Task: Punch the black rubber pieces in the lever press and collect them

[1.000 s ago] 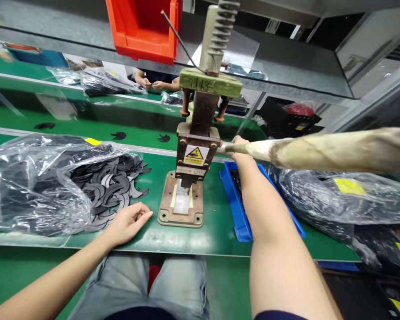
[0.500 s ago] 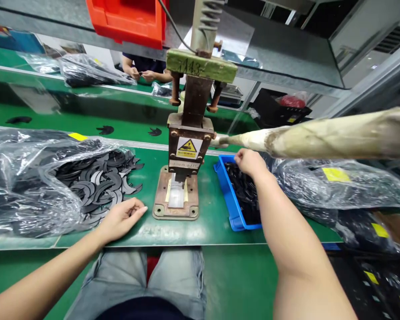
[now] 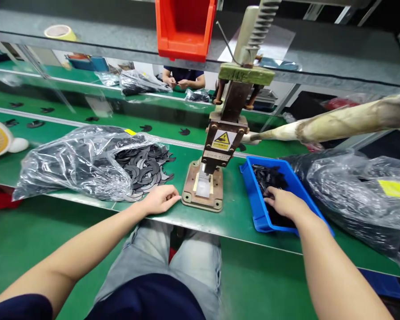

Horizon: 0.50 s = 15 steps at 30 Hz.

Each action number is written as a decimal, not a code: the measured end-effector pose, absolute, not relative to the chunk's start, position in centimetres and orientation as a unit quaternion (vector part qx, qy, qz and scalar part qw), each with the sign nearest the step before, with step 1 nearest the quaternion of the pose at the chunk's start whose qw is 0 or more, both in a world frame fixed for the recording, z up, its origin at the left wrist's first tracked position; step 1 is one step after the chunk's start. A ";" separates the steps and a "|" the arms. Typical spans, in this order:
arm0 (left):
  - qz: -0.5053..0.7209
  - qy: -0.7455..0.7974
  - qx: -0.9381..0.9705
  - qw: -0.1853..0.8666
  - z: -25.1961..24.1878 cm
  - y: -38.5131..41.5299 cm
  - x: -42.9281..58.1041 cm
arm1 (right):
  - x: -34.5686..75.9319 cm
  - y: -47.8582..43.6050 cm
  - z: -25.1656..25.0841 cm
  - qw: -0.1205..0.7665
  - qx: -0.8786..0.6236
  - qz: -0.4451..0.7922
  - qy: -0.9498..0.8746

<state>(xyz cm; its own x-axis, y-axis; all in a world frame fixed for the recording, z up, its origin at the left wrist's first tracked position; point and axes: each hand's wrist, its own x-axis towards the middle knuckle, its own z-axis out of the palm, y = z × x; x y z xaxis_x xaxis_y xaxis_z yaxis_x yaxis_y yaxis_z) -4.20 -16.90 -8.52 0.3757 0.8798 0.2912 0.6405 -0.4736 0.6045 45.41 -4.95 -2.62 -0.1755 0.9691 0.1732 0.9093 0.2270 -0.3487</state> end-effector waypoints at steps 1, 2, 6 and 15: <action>0.300 0.463 0.811 0.195 -8.5 -17.6 -4.1 | 45.6 -5.0 -2.5 0.156 -0.626 0.093 -0.759; 0.305 0.458 0.813 0.191 -8.6 -18.2 -4.1 | 45.7 -5.2 -2.3 0.130 -0.634 0.101 -0.756; 0.333 0.469 0.799 0.176 -8.7 -19.5 -4.3 | 45.7 -6.2 -1.4 0.111 -0.664 0.109 -0.731; 0.357 0.484 0.778 0.183 -9.0 -19.4 -4.3 | 42.4 -11.2 3.7 0.316 -0.713 0.128 -0.612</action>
